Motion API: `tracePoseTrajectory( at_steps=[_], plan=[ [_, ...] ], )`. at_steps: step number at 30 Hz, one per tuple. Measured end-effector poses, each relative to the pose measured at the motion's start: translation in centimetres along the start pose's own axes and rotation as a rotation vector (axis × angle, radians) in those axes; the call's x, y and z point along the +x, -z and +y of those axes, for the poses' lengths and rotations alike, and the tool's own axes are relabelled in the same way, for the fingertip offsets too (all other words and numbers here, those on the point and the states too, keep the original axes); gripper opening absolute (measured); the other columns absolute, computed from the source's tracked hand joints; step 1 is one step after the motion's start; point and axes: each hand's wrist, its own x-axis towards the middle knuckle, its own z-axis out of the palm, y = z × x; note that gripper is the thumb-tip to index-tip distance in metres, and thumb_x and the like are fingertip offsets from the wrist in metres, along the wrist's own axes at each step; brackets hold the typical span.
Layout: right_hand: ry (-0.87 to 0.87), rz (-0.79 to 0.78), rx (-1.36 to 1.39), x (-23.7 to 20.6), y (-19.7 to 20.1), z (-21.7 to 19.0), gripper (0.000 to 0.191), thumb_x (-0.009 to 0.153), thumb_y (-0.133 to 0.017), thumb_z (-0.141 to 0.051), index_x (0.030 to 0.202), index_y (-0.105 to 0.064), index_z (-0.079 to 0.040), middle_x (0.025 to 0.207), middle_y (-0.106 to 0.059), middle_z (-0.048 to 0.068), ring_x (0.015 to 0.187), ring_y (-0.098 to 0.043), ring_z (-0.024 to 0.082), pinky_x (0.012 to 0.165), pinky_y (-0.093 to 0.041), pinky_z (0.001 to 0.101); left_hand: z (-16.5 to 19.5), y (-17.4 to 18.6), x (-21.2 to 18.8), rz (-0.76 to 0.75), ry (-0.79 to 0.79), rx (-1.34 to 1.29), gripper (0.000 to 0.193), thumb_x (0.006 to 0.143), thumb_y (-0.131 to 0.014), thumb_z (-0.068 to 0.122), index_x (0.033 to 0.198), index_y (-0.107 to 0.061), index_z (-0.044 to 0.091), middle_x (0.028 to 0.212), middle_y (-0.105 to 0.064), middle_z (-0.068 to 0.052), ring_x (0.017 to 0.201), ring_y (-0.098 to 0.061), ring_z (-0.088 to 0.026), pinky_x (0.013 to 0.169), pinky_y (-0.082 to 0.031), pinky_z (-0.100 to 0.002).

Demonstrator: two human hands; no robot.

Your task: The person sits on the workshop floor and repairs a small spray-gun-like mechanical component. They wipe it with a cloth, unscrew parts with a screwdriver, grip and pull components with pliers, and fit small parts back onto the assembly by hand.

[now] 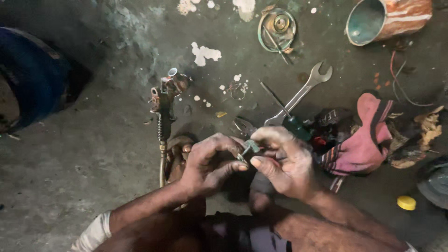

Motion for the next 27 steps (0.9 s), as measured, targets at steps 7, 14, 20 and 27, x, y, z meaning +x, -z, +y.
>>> tracePoseTrajectory(
  at_steps=[7,14,20,27],
  plan=[
    [0.193,0.105,-0.220,0.0,-0.6,0.0,0.019,0.090,-0.075,-0.003,0.108,-0.070,-0.001,0.095,-0.073,0.012,0.088,-0.074,0.024,0.095,-0.060,0.0366,-0.4,-0.2,0.3,-0.080,-0.139,-0.006,0.028,0.083,-0.081,-0.004,0.102,-0.063,0.007,0.104,-0.068,-0.008,0.105,-0.069,-0.027,0.095,-0.056,-0.038],
    [0.173,0.130,-0.234,0.1,-1.1,-0.1,0.017,0.089,-0.078,-0.003,0.104,-0.070,-0.002,0.091,-0.073,0.010,0.081,-0.074,0.022,0.079,-0.061,0.0332,-0.3,-0.1,0.5,-0.097,-0.100,-0.111,0.026,0.084,-0.081,-0.006,0.101,-0.065,0.006,0.105,-0.068,-0.008,0.105,-0.068,-0.027,0.095,-0.056,-0.039],
    [0.152,0.109,-0.245,-0.2,0.9,2.3,0.028,0.089,-0.080,-0.009,0.112,-0.066,-0.002,0.107,-0.072,0.012,0.094,-0.075,0.025,0.085,-0.059,0.0343,0.8,0.5,1.2,-0.063,-0.143,-0.006,0.021,0.084,-0.075,-0.006,0.098,-0.064,0.006,0.110,-0.063,-0.006,0.116,-0.066,-0.027,0.104,-0.054,-0.040],
    [0.127,-0.050,-0.671,-3.3,2.1,9.4,0.043,0.073,-0.083,-0.030,0.104,-0.066,-0.006,0.119,-0.061,0.019,0.110,-0.061,0.038,0.089,-0.055,0.0486,-0.4,2.1,-0.6,0.020,0.097,-0.454,0.022,0.099,-0.068,-0.003,0.110,-0.052,0.008,0.141,-0.048,-0.013,0.132,-0.058,-0.023,0.111,-0.052,-0.039]
  ],
)
